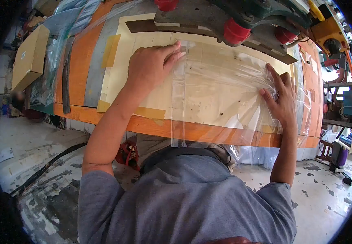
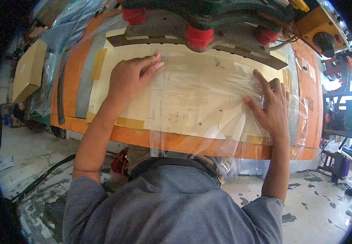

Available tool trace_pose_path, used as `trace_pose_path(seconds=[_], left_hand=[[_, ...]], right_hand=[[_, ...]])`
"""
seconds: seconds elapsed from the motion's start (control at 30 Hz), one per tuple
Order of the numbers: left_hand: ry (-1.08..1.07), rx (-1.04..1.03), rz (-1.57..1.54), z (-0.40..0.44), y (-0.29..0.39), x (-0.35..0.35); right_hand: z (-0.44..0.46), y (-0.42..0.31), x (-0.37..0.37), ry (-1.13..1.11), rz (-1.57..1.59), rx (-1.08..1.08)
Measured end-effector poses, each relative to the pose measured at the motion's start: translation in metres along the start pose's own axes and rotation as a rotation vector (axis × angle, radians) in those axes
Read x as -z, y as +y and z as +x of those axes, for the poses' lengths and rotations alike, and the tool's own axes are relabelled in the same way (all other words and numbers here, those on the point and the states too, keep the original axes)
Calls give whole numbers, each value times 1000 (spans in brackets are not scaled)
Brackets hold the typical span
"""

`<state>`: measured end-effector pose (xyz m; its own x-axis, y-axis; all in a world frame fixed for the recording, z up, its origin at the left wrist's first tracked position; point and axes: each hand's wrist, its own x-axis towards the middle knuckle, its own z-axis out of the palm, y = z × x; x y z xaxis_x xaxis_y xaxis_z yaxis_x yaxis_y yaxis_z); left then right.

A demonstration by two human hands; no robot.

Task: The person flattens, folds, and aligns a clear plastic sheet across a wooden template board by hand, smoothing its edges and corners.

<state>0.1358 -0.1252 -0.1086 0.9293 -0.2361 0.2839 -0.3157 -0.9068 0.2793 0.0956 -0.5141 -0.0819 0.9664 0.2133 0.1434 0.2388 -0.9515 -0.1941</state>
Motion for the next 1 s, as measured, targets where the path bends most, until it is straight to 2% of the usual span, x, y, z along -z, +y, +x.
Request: trace_pose_path(seconds=[0.13, 0.2, 0.3, 0.53, 1.0], left_hand=[[31, -29, 17, -2, -1, 0], [-62, 18, 115, 0, 3, 5], [3, 3, 54, -1, -2, -2], [3, -63, 20, 0, -4, -5], [-138, 91, -31, 3, 6, 10]], right_hand=[[1, -1, 1, -9, 21, -14], [1, -2, 1, -5, 19, -17], [0, 0, 0, 9, 16, -15], [0, 7, -1, 21, 40, -1], [-1, 9, 1, 67, 12, 6]])
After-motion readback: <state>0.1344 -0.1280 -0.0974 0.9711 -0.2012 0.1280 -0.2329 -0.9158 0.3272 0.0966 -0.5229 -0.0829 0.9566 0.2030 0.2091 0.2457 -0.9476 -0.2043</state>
